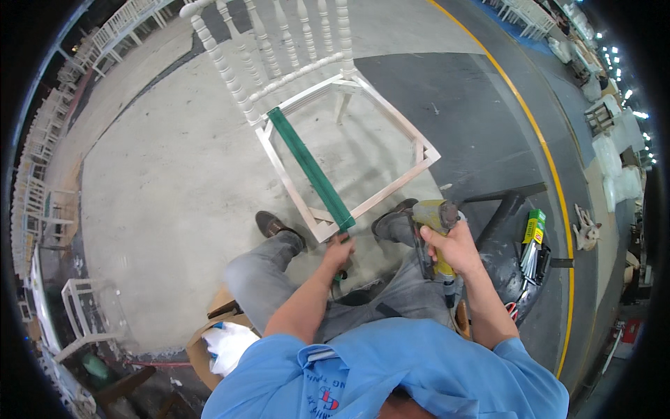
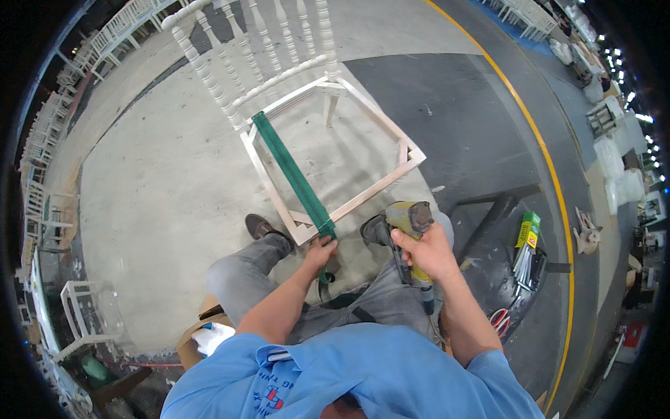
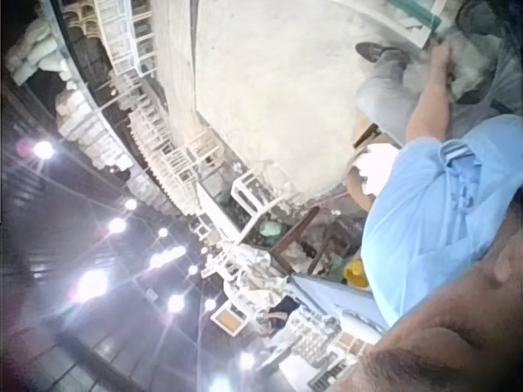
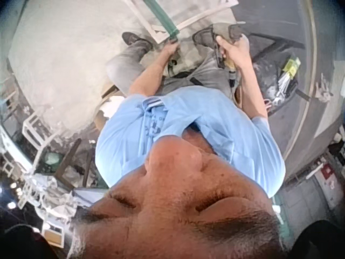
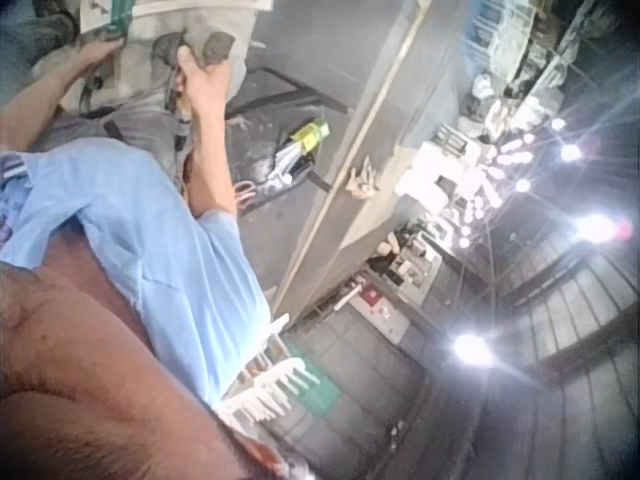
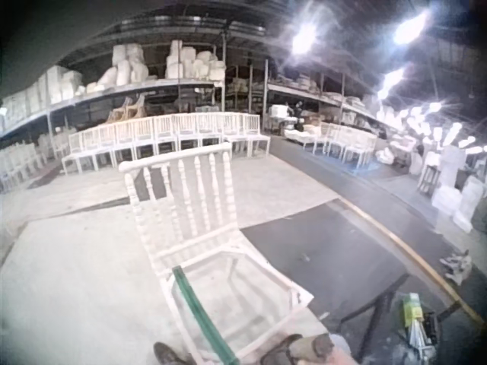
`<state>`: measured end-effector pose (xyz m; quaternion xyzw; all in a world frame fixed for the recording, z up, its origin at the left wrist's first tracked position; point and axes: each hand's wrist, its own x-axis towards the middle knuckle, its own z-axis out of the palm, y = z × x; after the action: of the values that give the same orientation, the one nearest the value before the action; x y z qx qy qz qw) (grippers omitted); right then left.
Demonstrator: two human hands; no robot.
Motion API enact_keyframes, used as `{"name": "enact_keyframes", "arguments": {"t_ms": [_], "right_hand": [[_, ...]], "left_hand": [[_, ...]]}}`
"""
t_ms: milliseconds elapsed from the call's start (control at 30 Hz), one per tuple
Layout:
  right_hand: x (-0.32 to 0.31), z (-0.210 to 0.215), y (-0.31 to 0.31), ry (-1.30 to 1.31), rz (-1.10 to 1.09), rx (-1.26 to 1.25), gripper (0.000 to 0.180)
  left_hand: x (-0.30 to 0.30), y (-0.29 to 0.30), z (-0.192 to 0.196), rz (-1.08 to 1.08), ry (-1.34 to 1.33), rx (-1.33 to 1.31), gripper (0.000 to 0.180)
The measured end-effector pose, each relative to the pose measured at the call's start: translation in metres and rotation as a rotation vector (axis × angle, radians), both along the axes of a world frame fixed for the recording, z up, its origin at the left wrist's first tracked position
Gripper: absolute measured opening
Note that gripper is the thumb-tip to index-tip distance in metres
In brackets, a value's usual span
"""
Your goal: The person attaches green fabric slings to the seat of a white wooden chair. They position each sling, secure it with a staple gun, and trim excess material with scissors, repeating the process for multiple slings.
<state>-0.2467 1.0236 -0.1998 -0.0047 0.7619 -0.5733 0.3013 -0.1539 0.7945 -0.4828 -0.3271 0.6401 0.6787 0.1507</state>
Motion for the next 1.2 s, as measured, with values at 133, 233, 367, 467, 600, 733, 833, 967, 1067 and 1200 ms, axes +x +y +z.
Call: {"name": "enact_keyframes", "arguments": {"t_ms": [133, 233, 367, 467, 600, 733, 833, 967, 1067, 1200], "right_hand": [[0.004, 0.001, 0.005, -0.003, 0.022, -0.054, 0.024], [0.005, -0.001, 0.004, -0.018, 0.031, -0.06, 0.024], [0.003, -0.005, -0.003, -0.038, 0.058, -0.049, 0.024], [0.003, -0.008, -0.008, -0.064, 0.081, -0.028, 0.024], [-0.001, -0.017, -0.031, -0.092, 0.151, 0.059, 0.025], [-0.005, -0.033, -0.069, -0.142, 0.225, 0.125, 0.03], [-0.012, -0.048, -0.096, -0.156, 0.291, 0.204, 0.035], [-0.017, -0.064, -0.121, -0.144, 0.311, 0.273, 0.037], [-0.021, -0.071, -0.13, -0.142, 0.315, 0.297, 0.038], [-0.02, -0.075, -0.138, -0.139, 0.308, 0.344, 0.036]], "left_hand": [[-0.002, 0.011, 0.011, 0.321, 0.011, 0.448, 0.073], [0.011, 0.01, 0.025, 0.202, -0.004, 0.332, 0.049], [0.027, 0.015, 0.065, -0.236, 0.106, -0.334, 0.037], [0.042, 0.01, 0.104, -0.23, 0.204, -0.257, 0.035], [0.019, -0.045, 0.139, -0.075, 0.314, 0.241, 0.031], [-0.028, -0.096, 0.142, 0.08, 0.201, 0.434, 0.03], [-0.048, -0.109, 0.13, 0.109, 0.137, 0.423, 0.031], [-0.055, -0.11, 0.116, 0.138, 0.106, 0.455, 0.031], [-0.056, -0.112, 0.113, 0.157, 0.096, 0.467, 0.031], [-0.055, -0.113, 0.115, 0.171, 0.053, 0.47, 0.031]]}}
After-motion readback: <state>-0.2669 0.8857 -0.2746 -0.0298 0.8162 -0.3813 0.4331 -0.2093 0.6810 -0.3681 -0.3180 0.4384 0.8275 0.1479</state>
